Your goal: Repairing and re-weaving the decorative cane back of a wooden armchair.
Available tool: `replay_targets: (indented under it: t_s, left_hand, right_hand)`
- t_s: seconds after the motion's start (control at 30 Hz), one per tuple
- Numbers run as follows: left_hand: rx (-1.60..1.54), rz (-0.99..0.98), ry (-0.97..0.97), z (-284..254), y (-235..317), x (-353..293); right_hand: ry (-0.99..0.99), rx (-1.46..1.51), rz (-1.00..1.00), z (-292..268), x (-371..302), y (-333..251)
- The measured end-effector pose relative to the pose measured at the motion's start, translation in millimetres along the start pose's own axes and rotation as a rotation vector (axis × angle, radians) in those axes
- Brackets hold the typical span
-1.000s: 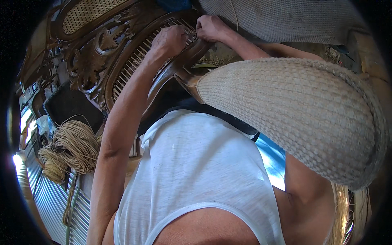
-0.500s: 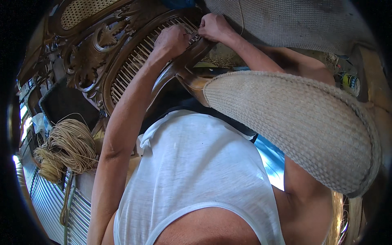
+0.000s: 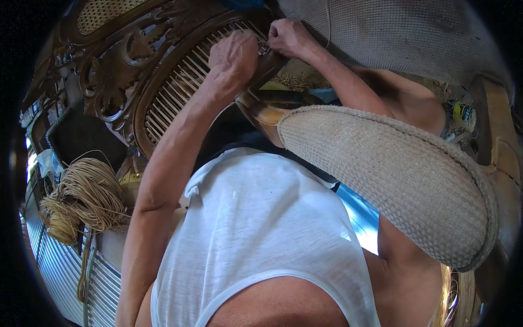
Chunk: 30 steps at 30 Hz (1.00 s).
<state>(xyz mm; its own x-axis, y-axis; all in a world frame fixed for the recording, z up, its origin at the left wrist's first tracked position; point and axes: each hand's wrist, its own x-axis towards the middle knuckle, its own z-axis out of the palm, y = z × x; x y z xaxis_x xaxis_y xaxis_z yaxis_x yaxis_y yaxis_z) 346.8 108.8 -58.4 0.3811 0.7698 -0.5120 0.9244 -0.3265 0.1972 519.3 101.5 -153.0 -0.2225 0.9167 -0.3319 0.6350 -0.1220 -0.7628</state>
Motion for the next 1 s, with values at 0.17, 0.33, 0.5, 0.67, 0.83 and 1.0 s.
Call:
replay_targets:
  t_s: [0.17, 0.33, 0.5, 0.67, 0.83, 1.0]
  left_hand:
    - [-0.124, -0.158, 0.065, 8, 0, -4]
    - [-0.147, -0.175, -0.007, 11, 0, -3]
    - [-0.001, -0.106, 0.224, 21, 9, -10]
    - [-0.010, -0.006, -0.018, 6, -18, 14]
    - [-0.150, 0.086, -0.353, -16, -46, 55]
    - [0.197, 0.188, -0.033, 0, -29, 36]
  right_hand:
    - [-0.063, 0.038, 0.024, -3, 0, -1]
    - [-0.060, 0.041, 0.013, -3, 1, 1]
    - [-0.048, 0.001, -0.013, 1, 4, 3]
    - [-0.056, 0.014, -0.037, 2, 4, 5]
    - [-0.020, 0.064, -0.013, 4, 5, 3]
    - [-0.048, 0.022, 0.012, 0, 5, -3]
